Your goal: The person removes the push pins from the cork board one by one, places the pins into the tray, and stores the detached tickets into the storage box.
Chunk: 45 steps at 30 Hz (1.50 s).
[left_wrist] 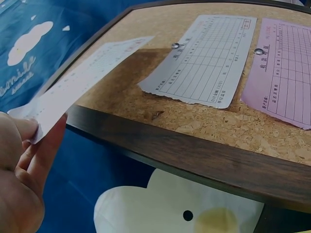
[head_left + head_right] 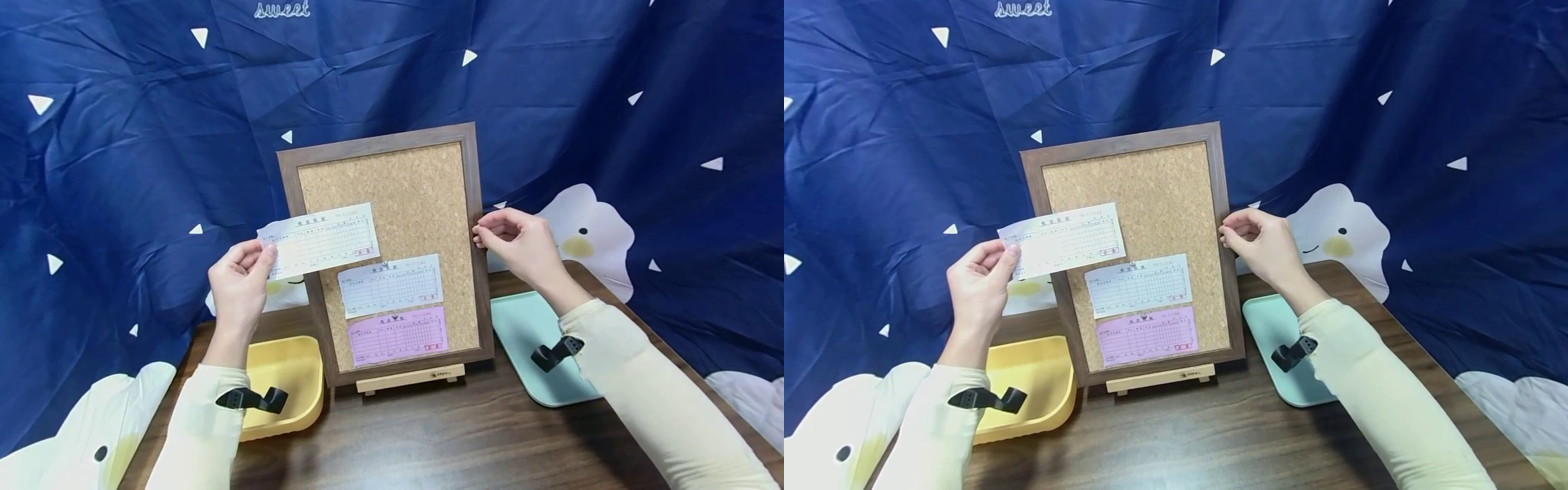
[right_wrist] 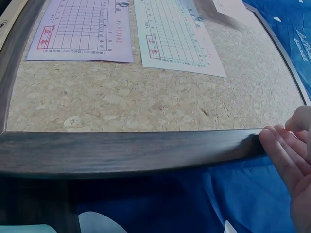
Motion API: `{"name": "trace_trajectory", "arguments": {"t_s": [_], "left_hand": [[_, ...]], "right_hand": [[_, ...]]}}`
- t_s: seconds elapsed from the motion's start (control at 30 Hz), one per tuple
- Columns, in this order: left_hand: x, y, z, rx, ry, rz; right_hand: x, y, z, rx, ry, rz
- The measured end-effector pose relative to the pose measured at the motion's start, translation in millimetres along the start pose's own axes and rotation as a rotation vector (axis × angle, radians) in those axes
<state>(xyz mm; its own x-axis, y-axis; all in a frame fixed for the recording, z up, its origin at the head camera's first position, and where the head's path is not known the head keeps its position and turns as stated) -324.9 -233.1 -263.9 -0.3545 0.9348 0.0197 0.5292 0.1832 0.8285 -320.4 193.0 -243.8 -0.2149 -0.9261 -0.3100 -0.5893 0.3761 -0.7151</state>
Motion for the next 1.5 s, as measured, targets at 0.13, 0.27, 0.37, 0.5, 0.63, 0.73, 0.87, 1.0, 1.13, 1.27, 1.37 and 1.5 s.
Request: {"name": "trace_trajectory", "arguments": {"t_s": [0.13,0.27,0.37,0.5,0.63,0.73,0.87,1.0,1.13,1.27,1.37,1.5], "left_hand": [[-4.1,-3.1,1.2,0.004,0.003,-0.039],[-7.1,-3.7,3.9,0.008,-0.002,-0.030],[-8.4,-3.6,5.3,0.009,-0.006,0.013],[-8.9,-2.6,5.9,0.021,-0.010,0.016],[-9.4,-3.1,6.2,0.020,-0.010,0.007],[-11.2,-4.7,7.0,0.012,-0.004,-0.012],[-16.2,-8.1,8.8,0.000,0.011,-0.056],[-21.0,-10.6,10.5,-0.001,0.019,-0.077],[-24.2,-12.1,11.6,0.003,0.022,-0.050],[-26.9,-13.4,12.9,0.004,0.030,-0.044],[-29.1,-14.4,14.4,0.008,0.031,-0.062],[-31.7,-16.1,16.5,0.012,0.027,-0.071]], "right_hand": [[-3.8,17.3,-0.5,0.005,0.014,0.031],[-7.0,27.7,0.0,0.018,0.016,0.064],[-8.9,28.7,1.3,0.030,0.013,0.059],[-10.7,19.9,6.1,0.048,0.012,0.045],[-12.5,8.0,12.5,0.053,0.010,0.050],[-14.0,6.7,15.4,0.044,0.011,0.040],[-16.2,6.9,18.3,0.032,0.023,0.054],[-18.5,9.1,21.0,0.037,0.033,0.077],[-20.5,14.5,24.5,0.046,0.035,0.071],[-21.3,21.1,28.4,0.050,0.028,0.054],[-21.4,24.2,31.3,0.056,0.023,0.053],[-22.2,25.4,34.2,0.063,0.026,0.064]]}}
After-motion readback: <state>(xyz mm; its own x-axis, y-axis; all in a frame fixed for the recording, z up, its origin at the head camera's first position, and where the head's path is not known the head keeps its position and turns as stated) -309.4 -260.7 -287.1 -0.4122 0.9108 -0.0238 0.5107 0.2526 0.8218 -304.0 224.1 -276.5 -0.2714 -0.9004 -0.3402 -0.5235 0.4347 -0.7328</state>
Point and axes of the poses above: each hand's wrist, its own z-axis away from the middle knuckle, its own x-axis out of the palm, y = z × x, the point moved 7 cm from there along -z, towards the middle knuckle, and after that the axes turned 3 degrees about -z, right-handed, at the moved point
